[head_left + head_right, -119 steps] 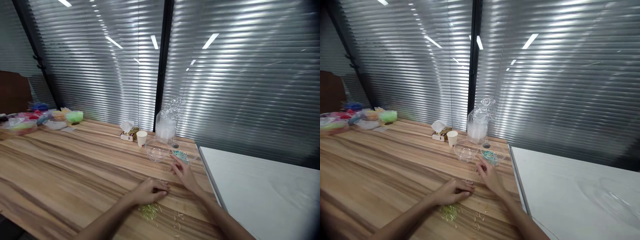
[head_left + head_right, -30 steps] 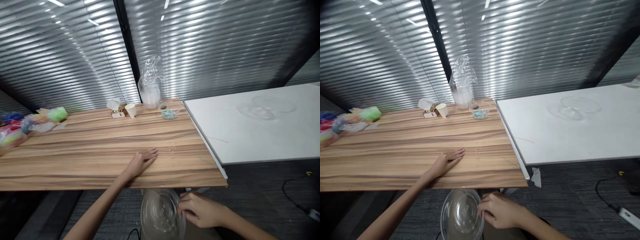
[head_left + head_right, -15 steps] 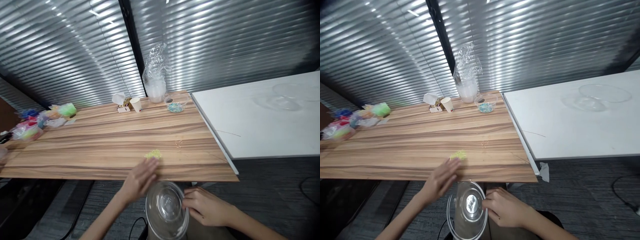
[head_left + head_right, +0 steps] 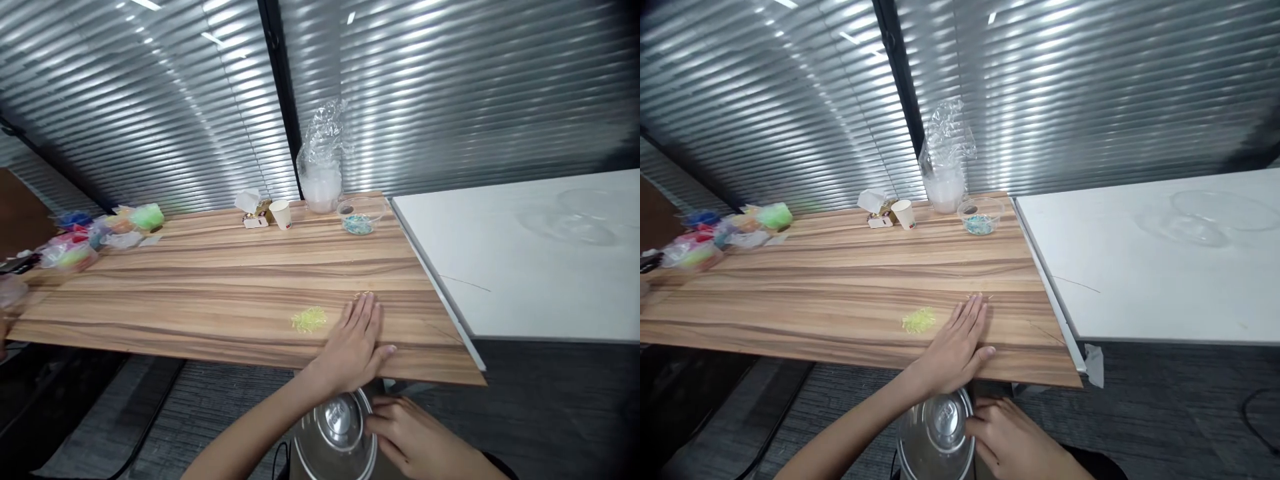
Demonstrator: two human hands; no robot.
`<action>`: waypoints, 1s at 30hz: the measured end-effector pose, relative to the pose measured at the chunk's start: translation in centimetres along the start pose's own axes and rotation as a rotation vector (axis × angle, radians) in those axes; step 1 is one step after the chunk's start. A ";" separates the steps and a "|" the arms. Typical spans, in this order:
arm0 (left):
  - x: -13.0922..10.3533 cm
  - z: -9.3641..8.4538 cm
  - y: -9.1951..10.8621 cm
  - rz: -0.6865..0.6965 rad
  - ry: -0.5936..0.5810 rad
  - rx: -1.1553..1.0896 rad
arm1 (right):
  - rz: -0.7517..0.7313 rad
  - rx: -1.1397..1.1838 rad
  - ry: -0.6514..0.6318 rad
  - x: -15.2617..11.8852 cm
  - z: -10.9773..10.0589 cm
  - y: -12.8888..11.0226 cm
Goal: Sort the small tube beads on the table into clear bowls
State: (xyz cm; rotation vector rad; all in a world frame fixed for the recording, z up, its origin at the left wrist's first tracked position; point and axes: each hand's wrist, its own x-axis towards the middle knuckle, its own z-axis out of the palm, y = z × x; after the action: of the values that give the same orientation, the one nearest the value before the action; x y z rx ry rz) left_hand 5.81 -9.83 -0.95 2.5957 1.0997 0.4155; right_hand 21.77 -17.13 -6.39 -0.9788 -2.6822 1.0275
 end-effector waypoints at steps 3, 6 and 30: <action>-0.7 -1.8 -1.8 -0.039 0.025 -0.019 | 0.020 0.041 0.018 -0.5 -0.2 0.0; -3.4 -4.2 -5.5 -0.159 0.017 -0.100 | -0.012 0.073 0.042 -0.7 0.0 0.3; -9.2 -5.7 -10.6 -0.249 0.291 -0.331 | -0.142 -0.002 0.135 -0.9 1.1 0.5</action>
State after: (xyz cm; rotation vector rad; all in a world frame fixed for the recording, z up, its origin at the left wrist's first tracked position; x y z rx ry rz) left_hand -9.31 -8.67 -1.04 2.1242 1.3006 0.8551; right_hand 22.36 -17.99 -7.38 -0.8123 -2.5993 0.8981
